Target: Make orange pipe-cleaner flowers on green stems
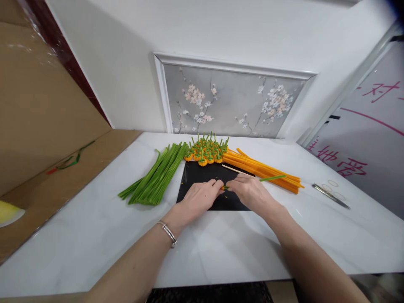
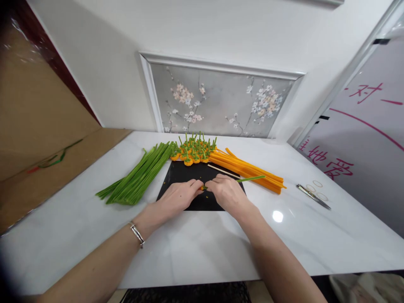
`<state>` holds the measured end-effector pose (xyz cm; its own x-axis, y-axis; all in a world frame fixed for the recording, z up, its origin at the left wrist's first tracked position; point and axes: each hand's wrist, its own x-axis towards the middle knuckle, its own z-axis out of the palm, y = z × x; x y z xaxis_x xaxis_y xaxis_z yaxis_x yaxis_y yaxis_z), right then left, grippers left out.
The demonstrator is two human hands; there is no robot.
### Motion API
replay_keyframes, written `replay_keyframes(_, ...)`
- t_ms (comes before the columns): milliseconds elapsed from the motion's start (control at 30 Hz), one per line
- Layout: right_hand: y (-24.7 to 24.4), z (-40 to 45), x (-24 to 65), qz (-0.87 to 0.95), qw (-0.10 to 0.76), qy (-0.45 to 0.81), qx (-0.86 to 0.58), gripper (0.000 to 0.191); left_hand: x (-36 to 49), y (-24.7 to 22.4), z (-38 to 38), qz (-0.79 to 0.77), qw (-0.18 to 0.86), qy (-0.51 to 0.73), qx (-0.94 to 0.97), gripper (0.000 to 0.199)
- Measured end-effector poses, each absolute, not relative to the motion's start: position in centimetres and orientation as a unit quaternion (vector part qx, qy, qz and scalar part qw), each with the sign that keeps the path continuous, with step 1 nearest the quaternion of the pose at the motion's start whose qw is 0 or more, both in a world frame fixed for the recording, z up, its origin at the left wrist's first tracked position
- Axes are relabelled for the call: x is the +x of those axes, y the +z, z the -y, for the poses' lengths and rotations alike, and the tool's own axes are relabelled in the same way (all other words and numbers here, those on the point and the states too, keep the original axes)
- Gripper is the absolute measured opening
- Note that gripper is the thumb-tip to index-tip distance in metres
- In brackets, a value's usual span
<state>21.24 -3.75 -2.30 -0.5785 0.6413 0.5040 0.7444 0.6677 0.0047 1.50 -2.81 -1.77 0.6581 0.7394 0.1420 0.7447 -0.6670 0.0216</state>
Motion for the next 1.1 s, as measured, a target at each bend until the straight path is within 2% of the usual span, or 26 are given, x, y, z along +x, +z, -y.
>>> replay_keyframes(200,-2.3,3.8,20.8,0.862,0.250,-0.102,-0.430,0.006,1.5,-2.1,3.0,0.423,-0.007,-0.068,-0.904,0.020)
replay_keyframes(300,-2.2,3.6,20.9,0.861,0.268,-0.079,-0.425,0.007,1.3,-2.0,3.0,0.431,-0.032,-0.090,-0.897,0.018)
replay_keyframes(533,-2.5,3.4,21.5,0.847,0.326,0.002,-0.421,0.015,1.1,-1.5,2.5,0.420,-0.160,-0.157,-0.880,0.022)
replay_keyframes(800,-2.7,3.4,21.6,0.845,0.327,-0.055,-0.420,0.018,1.4,-2.0,2.5,0.417,-0.106,-0.149,-0.890,0.015)
replay_keyframes(933,-2.9,3.4,20.7,0.862,0.303,-0.051,-0.403,0.018,1.7,-2.0,2.8,0.412,-0.118,-0.143,-0.892,0.018)
replay_keyframes(1033,-2.9,3.4,20.5,0.847,0.323,0.003,-0.421,0.016,1.7,-1.7,2.8,0.409,-0.199,-0.189,-0.870,0.020)
replay_keyframes(1100,-2.8,3.4,20.7,0.834,0.348,0.035,-0.428,0.018,1.6,-1.4,2.6,0.401,-0.314,-0.239,-0.826,0.028)
